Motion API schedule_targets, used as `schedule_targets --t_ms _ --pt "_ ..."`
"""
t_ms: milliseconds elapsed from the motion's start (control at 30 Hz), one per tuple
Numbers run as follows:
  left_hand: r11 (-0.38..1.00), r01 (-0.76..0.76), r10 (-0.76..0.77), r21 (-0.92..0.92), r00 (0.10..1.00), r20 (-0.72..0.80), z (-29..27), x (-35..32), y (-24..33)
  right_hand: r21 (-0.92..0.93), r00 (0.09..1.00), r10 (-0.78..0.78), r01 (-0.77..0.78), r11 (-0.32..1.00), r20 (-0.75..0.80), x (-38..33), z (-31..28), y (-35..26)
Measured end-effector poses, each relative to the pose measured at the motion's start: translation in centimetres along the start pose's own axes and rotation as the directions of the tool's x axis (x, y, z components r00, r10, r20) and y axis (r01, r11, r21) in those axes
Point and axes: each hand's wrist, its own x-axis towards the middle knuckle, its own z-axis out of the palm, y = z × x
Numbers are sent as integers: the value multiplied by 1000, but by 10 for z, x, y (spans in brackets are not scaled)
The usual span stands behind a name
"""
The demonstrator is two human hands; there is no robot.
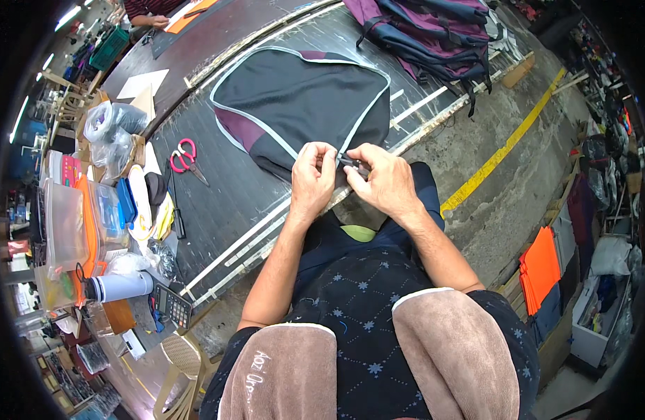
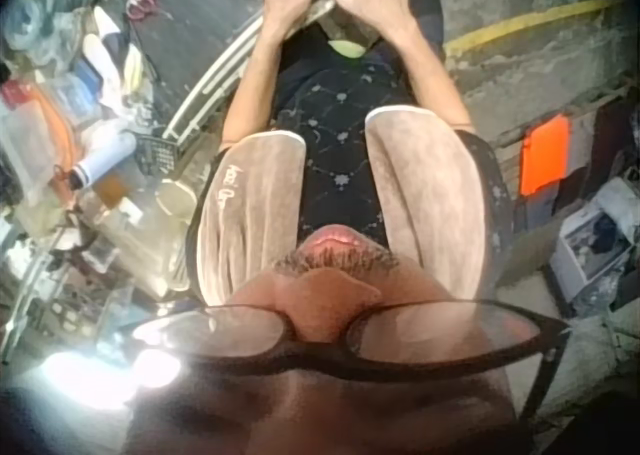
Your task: The person trims loose threads along the seams of a fabric bag component using thread snips and turns the piece over by hand.
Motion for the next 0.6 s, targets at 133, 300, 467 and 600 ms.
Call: schedule_targets --t_ms 133,300,467,600 --pt "999 -43 43 17 999 -6 1 0 6 -32 1000 2 -2 999 -3 2 7 0" --pt "998 -49 50 31 999 -18 -1 0 6 -82 998 -57 56 995 -1 1 13 -1" --pt "981 -102 68 -166 977 -202 -18 -2 -3 4 999 -46 46 999 -26 0 14 2" --pt "987 -160 133 -30 898 -420 -89 8 -30 17 992 -30 32 999 -123 -1 3 11"
